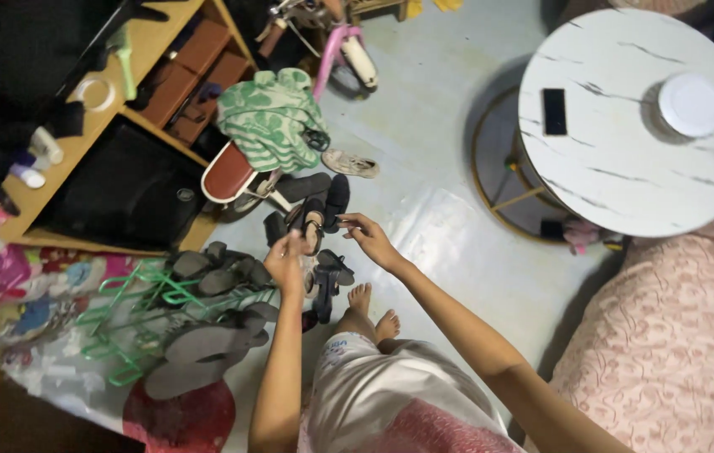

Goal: Organizing various shoes and sandals and placing them into a green shoe rack.

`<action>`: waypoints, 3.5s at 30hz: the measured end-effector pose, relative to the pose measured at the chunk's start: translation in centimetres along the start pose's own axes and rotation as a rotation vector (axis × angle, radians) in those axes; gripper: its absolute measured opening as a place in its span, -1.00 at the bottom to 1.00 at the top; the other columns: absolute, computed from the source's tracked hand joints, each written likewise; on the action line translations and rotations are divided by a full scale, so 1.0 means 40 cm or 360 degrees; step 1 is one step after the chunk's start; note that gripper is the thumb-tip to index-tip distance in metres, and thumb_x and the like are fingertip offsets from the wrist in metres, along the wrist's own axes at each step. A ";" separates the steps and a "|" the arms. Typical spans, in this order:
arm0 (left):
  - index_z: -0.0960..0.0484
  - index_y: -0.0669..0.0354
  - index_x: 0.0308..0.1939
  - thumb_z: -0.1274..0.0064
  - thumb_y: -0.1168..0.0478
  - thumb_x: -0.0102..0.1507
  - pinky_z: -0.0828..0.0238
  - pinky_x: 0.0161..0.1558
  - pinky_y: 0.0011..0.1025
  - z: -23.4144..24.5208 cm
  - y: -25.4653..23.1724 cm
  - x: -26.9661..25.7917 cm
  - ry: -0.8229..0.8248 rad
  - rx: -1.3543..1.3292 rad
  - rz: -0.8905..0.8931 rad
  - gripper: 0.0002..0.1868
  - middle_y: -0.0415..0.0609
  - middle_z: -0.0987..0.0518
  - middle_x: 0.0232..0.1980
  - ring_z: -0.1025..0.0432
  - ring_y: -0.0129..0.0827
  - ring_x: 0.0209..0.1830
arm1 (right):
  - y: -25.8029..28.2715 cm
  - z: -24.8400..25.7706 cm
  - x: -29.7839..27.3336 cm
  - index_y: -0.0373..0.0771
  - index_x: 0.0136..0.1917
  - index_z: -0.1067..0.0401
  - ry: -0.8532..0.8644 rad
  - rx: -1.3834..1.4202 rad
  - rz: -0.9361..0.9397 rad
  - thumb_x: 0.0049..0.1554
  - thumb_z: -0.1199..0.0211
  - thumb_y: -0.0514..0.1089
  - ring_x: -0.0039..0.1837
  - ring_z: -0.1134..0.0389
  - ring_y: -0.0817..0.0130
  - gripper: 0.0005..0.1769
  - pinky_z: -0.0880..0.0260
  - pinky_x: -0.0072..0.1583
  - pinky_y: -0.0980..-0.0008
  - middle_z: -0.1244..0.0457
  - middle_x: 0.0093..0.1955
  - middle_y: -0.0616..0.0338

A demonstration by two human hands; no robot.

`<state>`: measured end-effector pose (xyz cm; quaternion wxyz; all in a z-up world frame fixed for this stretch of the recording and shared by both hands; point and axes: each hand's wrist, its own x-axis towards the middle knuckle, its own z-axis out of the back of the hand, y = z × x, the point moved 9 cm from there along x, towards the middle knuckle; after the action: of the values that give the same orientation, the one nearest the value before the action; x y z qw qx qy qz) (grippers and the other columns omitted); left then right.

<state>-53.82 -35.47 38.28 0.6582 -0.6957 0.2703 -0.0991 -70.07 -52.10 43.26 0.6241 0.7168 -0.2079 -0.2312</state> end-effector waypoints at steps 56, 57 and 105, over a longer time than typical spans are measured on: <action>-0.33 0.27 0.45 -0.04 0.40 0.29 -0.20 0.43 -0.28 -0.072 0.378 -0.132 -0.1585 0.0433 -0.0062 -0.39 0.13 -0.39 0.49 -0.28 -0.12 0.49 | -0.491 0.080 0.452 -0.03 0.56 -0.18 0.1369 -0.0640 -0.0144 0.22 -0.22 -0.17 0.63 -0.07 0.20 -0.34 -0.02 0.52 0.03 -0.13 0.59 0.17; -0.33 0.27 0.45 -0.04 0.40 0.29 -0.20 0.43 -0.28 -0.064 0.395 -0.119 -0.1596 0.0429 -0.0051 -0.39 0.13 -0.39 0.49 -0.28 -0.12 0.49 | -0.541 0.065 0.457 -0.03 0.56 -0.18 0.1381 -0.0644 -0.0153 0.22 -0.22 -0.17 0.63 -0.07 0.20 -0.34 -0.02 0.52 0.03 -0.13 0.59 0.17; -0.49 0.23 0.26 0.05 0.51 0.24 -0.47 0.04 -0.40 0.136 1.485 -0.031 -0.1749 -0.0239 0.0313 -0.52 0.01 -0.53 0.27 -0.50 -0.29 0.06 | -1.544 -0.368 0.488 -0.17 0.09 -0.52 0.1846 -0.1098 0.0573 -0.13 -0.17 -0.57 0.29 -0.32 -0.06 -0.44 -0.36 0.26 0.12 -0.32 0.23 -0.02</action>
<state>-66.76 -29.42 -19.66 0.6571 -0.6614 -0.0425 0.3591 -45.06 -43.47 -17.67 0.8550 0.4398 0.1287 0.2430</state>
